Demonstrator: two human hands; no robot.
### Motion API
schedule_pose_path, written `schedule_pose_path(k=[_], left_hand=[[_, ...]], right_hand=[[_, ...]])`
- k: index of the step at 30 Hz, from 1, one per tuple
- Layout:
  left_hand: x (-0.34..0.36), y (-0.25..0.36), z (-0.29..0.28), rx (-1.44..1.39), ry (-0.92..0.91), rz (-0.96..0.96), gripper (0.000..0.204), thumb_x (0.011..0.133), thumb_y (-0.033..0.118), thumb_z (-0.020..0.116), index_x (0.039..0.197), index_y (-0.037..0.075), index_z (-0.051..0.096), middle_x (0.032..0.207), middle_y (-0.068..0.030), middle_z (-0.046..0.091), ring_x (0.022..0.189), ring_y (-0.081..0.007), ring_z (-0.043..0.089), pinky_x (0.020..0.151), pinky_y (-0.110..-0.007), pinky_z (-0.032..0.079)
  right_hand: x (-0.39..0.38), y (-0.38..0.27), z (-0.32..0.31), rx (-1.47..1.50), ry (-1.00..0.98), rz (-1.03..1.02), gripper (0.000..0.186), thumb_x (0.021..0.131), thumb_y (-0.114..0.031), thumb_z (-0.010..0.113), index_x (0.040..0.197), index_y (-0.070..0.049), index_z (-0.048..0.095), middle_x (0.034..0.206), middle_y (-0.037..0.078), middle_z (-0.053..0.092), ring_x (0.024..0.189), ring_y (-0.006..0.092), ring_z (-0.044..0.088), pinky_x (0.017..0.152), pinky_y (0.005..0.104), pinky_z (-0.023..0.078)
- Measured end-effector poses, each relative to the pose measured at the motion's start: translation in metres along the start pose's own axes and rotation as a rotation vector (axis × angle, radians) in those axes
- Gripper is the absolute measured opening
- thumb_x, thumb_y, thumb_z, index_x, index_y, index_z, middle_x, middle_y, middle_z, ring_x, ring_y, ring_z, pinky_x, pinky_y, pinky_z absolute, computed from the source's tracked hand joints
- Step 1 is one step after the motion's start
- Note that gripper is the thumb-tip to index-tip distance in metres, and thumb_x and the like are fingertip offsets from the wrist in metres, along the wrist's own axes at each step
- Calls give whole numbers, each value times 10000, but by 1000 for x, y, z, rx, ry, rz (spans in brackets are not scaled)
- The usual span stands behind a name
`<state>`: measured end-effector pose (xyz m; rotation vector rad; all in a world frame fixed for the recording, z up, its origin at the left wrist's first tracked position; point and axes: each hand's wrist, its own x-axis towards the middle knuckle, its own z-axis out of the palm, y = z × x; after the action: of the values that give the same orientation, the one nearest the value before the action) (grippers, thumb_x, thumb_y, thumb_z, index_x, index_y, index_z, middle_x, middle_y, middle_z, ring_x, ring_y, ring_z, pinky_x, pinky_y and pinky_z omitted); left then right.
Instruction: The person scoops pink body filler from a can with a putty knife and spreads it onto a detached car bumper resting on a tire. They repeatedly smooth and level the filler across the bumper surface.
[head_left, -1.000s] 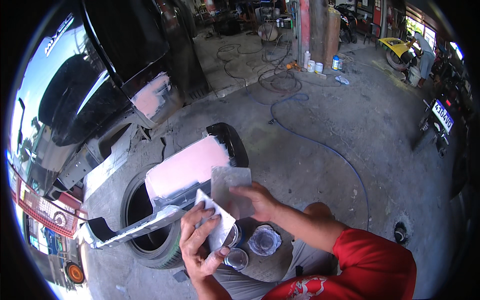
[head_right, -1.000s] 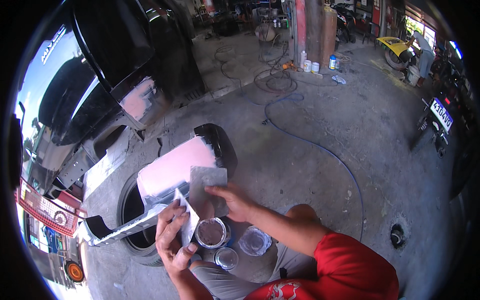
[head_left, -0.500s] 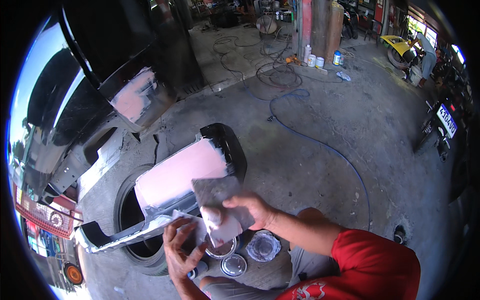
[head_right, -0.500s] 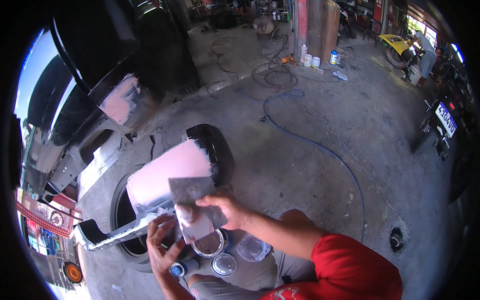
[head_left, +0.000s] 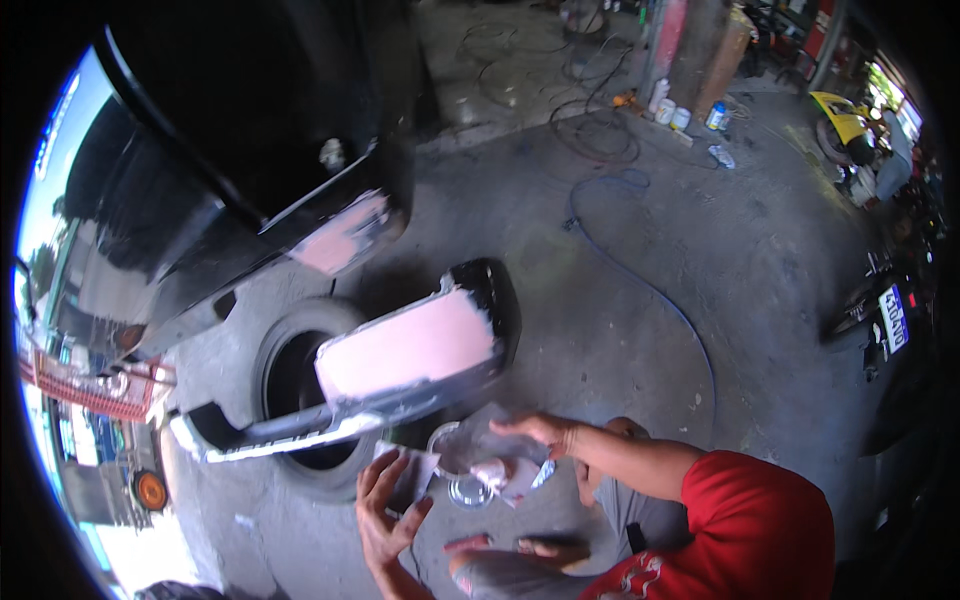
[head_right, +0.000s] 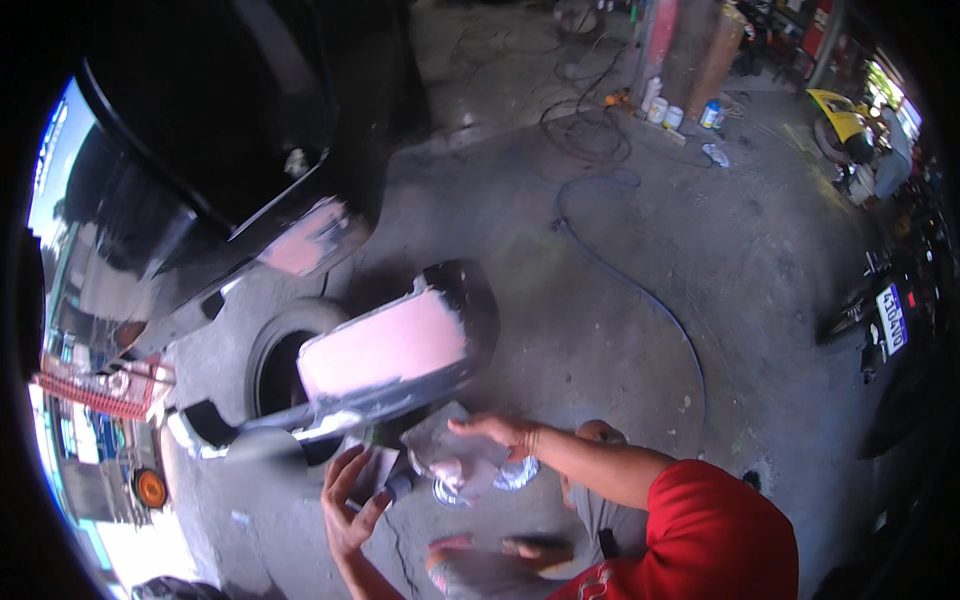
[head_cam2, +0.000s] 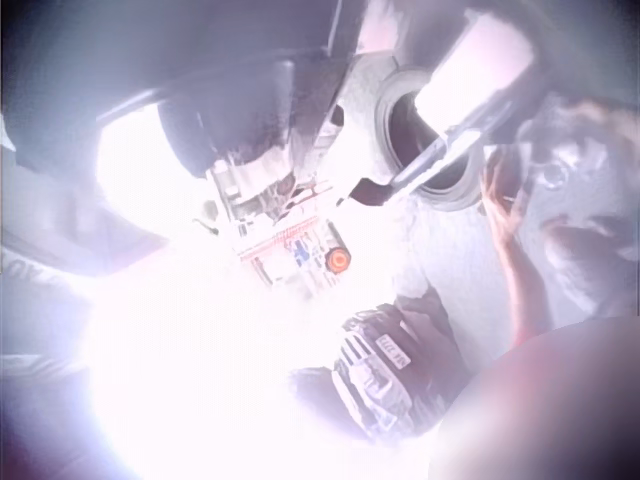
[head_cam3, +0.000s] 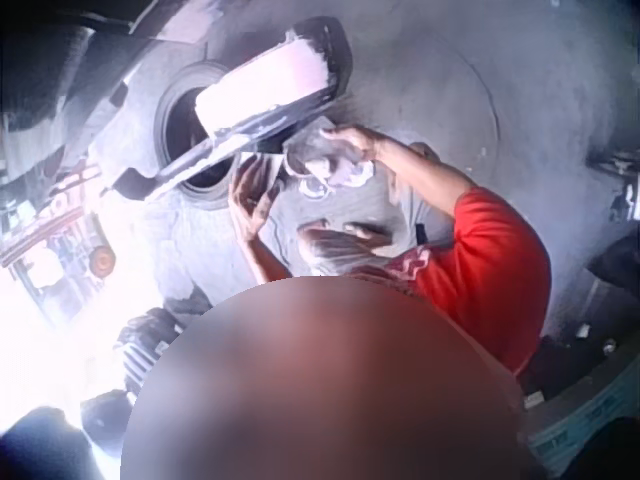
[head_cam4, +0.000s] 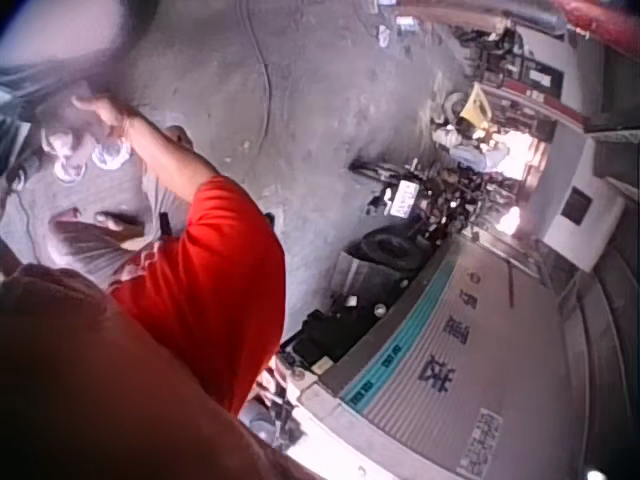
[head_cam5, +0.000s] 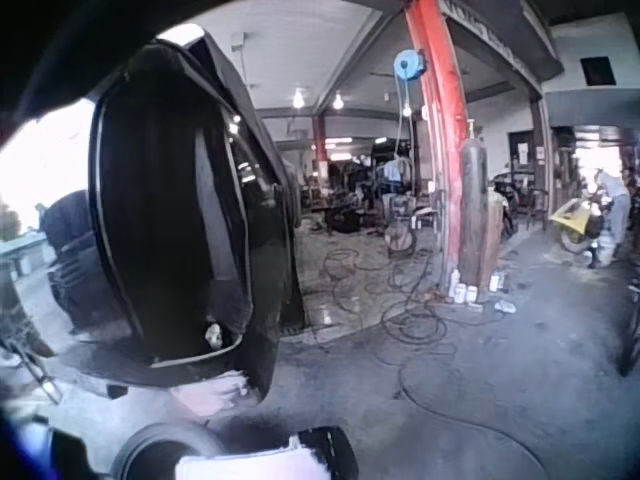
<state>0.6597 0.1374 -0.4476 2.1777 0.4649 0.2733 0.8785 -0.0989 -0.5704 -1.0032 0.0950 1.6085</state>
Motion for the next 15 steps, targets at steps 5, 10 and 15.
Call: schedule_pose_path(k=[5,10,15], left_hand=[[-15,116,-36,81,-59,174,643,778,345,864,1345,47,798,1447,-198,706,1369,-438,615,1179,-539,461],[-57,267,-62,7,-185,234,551,869,374,847,1347,102,805,1453,-142,712,1351,-395,642,1150,-539,468],[-114,409,-130,117,-229,271,578,849,360,860,1365,105,809,1414,-147,734,1375,-381,651,1171,-545,473]], right_hand=[[-128,-55,111,-514,-22,-515,502,1175,-471,609,1346,-18,743,1178,56,786,1065,143,704,979,369,572],[-264,-88,203,-635,206,-653,433,1195,-336,561,1056,10,782,828,42,758,772,78,643,676,341,534],[-391,-116,219,71,230,-671,328,1149,-194,612,1372,15,731,1252,114,792,1109,229,783,1000,390,637]])
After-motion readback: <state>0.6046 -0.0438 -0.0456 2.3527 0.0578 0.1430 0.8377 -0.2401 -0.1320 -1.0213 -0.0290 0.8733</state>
